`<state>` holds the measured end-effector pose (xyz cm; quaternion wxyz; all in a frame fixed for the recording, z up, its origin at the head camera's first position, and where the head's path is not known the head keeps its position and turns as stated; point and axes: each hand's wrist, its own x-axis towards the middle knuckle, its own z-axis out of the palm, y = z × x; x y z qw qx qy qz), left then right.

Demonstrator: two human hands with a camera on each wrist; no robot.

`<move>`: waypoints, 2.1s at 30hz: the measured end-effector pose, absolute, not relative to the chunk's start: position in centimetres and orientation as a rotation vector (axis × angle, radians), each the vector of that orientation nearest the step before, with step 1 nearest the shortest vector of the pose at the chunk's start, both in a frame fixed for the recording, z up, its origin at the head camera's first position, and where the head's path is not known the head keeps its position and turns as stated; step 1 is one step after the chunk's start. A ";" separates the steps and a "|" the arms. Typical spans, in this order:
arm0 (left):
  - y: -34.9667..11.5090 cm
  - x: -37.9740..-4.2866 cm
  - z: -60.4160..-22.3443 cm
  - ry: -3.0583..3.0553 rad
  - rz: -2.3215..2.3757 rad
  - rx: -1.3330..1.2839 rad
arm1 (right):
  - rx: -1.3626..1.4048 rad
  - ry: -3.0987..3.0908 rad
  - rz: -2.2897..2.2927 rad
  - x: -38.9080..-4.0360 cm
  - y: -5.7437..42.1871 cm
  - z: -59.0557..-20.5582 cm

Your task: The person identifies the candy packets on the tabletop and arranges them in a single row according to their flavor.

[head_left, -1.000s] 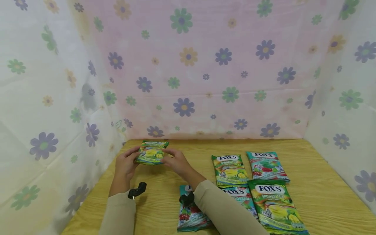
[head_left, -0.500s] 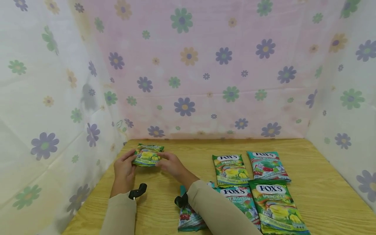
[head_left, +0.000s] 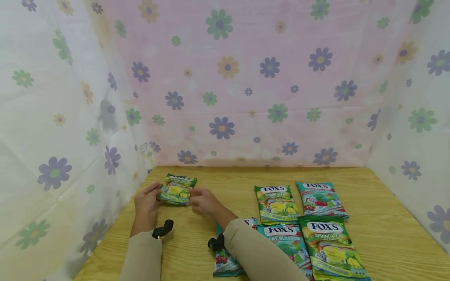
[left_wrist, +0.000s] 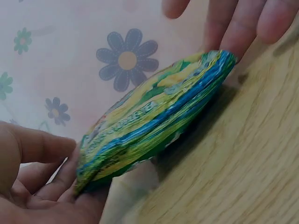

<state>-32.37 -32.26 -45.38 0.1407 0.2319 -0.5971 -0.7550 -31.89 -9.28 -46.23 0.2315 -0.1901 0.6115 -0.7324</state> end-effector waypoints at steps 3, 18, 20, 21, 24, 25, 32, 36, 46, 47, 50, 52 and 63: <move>-32.6 -32.1 -45.3 -1.819 -2.108 0.663 | -0.495 1.665 -2.009 -31.7 -9.3 -46.3; -33.3 -31.2 -44.1 -2.044 -1.950 0.787 | -0.365 1.871 -1.999 -30.7 -10.6 -46.6; -33.4 -31.0 -43.9 -2.063 -1.953 0.789 | -0.358 1.871 -1.997 -30.7 -10.6 -46.6; -33.4 -30.9 -43.8 -2.068 -1.960 0.788 | -0.360 1.862 -2.000 -30.7 -10.6 -46.6; -33.3 -30.8 -43.5 -2.109 -1.981 0.747 | -0.360 1.839 -2.016 -30.8 -10.6 -46.5; -33.3 -30.8 -43.4 -2.117 -1.994 0.724 | -0.363 1.843 -2.013 -30.9 -10.6 -46.5; -33.2 -31.4 -43.6 -2.098 -2.110 0.611 | -0.382 1.838 -1.994 -31.4 -10.3 -46.3; -33.4 -31.5 -43.9 -2.083 -2.132 0.624 | -0.417 1.815 -1.978 -31.7 -10.0 -46.1; -33.6 -31.3 -43.8 -2.086 -2.099 0.626 | -0.429 1.772 -1.990 -31.8 -9.7 -46.0; -33.5 -31.3 -43.7 -2.094 -2.092 0.620 | -0.426 1.762 -1.998 -31.7 -9.6 -45.9; -33.4 -31.2 -43.4 -2.125 -2.072 0.610 | -0.411 1.734 -2.032 -31.6 -9.3 -45.7; -33.2 -31.1 -43.2 -2.145 -2.070 0.580 | -0.399 1.712 -2.053 -31.5 -9.0 -45.5; -32.6 -31.7 -42.6 -2.287 -2.011 0.311 | -0.343 1.866 -1.985 -31.9 -6.9 -44.2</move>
